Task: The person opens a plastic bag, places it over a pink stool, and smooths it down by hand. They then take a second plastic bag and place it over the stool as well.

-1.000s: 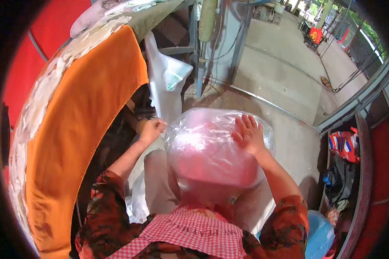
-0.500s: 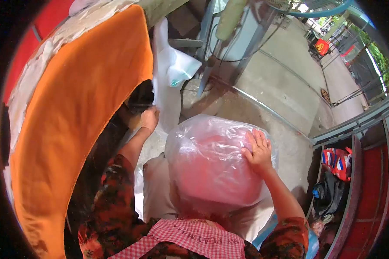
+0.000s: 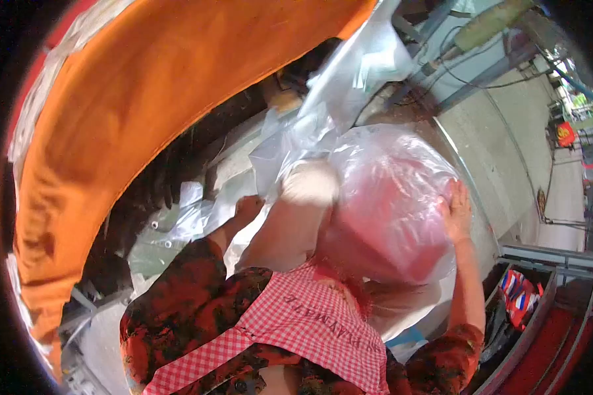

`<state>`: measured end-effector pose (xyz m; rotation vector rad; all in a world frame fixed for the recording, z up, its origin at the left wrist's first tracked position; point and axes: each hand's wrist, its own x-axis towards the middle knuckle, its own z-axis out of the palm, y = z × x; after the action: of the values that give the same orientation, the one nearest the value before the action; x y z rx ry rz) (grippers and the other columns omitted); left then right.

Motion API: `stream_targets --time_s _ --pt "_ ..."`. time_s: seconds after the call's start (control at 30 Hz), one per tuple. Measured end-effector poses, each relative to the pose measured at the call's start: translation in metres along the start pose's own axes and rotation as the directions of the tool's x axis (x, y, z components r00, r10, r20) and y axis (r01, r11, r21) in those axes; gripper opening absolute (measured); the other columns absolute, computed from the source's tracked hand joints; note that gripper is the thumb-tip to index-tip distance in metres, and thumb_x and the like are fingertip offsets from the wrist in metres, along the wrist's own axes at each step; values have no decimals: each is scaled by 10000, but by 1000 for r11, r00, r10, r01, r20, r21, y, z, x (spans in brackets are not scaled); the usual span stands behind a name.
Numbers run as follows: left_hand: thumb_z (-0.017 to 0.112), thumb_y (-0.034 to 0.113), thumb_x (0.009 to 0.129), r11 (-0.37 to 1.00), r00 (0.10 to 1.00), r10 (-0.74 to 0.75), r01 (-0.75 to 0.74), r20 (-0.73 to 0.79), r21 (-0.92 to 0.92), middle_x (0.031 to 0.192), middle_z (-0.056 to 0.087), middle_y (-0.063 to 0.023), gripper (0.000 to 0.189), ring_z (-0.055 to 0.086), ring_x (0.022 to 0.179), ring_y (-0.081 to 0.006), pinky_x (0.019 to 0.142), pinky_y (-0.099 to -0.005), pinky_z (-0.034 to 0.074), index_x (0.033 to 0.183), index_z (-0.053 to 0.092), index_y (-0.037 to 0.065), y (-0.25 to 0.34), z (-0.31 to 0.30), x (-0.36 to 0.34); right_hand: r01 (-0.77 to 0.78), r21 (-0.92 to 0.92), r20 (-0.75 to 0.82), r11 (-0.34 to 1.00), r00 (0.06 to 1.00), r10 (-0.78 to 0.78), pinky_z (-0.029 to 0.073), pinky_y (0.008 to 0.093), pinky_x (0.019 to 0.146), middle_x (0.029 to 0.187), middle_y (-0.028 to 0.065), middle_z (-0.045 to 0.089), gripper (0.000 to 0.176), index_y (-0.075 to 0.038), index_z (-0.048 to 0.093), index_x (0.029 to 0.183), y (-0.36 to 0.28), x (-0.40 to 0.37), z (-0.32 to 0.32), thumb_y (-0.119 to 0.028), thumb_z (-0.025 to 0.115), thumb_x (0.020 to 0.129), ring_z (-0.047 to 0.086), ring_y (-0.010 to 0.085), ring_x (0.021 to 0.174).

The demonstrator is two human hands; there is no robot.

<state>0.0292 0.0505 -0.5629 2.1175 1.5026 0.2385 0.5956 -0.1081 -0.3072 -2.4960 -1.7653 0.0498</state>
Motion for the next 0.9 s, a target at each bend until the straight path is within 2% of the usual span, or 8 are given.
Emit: stream_targets --time_s 0.23,0.37,0.5,0.53,0.6,0.67,0.8,0.9 --pt "619 74 792 941 866 -137 -37 -480 -336 976 673 -181 120 645 901 -306 829 -335 501 714 645 -13 -25 -57 -22 50 56 137 997 989 -57 339 428 1096 1448 225 408 519 -77 505 1350 9 23 -40 -285 638 893 395 374 1338" --pt "513 -77 785 478 844 -161 -387 -512 -788 1030 682 -108 240 597 938 -155 833 -283 463 567 450 -1 68 -190 -8 231 223 -314 947 937 -155 426 417 1017 1334 166 538 371 -76 610 1185 -104 21 -75 -212 699 851 515 333 1229" --pt "506 50 830 444 726 200 -666 -658 -599 943 663 -139 218 598 799 -166 662 -282 479 634 556 -32 209 -302 -83 136 815 70 563 942 -329 507 367 841 1086 83 662 391 -43 617 1177 -240 -21 -67 -341 629 923 648 219 916" --pt "519 133 888 481 683 372 -721 -628 -499 901 669 -131 295 614 768 -179 634 -307 497 644 563 -28 221 -309 -105 -353 926 377 134 848 -373 501 412 844 1092 74 651 467 -48 593 1222 -268 -33 -60 -428 571 951 638 244 908" --pt "579 151 871 206 430 776 -864 -461 -460 936 679 -165 270 650 791 -260 657 -361 523 648 550 2 243 -306 -126 -742 652 545 -156 601 -584 502 422 858 1148 116 635 511 -37 570 1250 -307 -41 -68 -462 437 999 610 243 1024" --pt "658 65 729 152 242 960 -871 -140 -468 990 674 -135 128 651 816 -311 678 -389 526 666 554 23 257 -291 -133 -646 684 449 -340 740 -501 517 368 752 1059 107 642 425 -30 582 1214 -332 -40 -80 -383 480 998 617 198 872" --pt "648 -1 678 223 260 965 -883 -35 -413 938 674 -117 86 653 782 -300 659 -398 521 687 562 4 250 -246 -145 -462 834 264 -301 814 -517 456 284 515 754 37 563 141 -31 620 994 -342 -54 -63 -145 636 913 522 117 630" --pt "645 -25 666 311 358 933 -850 -33 -425 901 673 -121 87 657 759 -295 645 -385 522 712 574 -1 238 -250 -145 -138 985 163 108 946 -281 522 323 687 869 80 615 205 -7 626 1037 -333 -68 -64 -166 634 908 602 172 765"
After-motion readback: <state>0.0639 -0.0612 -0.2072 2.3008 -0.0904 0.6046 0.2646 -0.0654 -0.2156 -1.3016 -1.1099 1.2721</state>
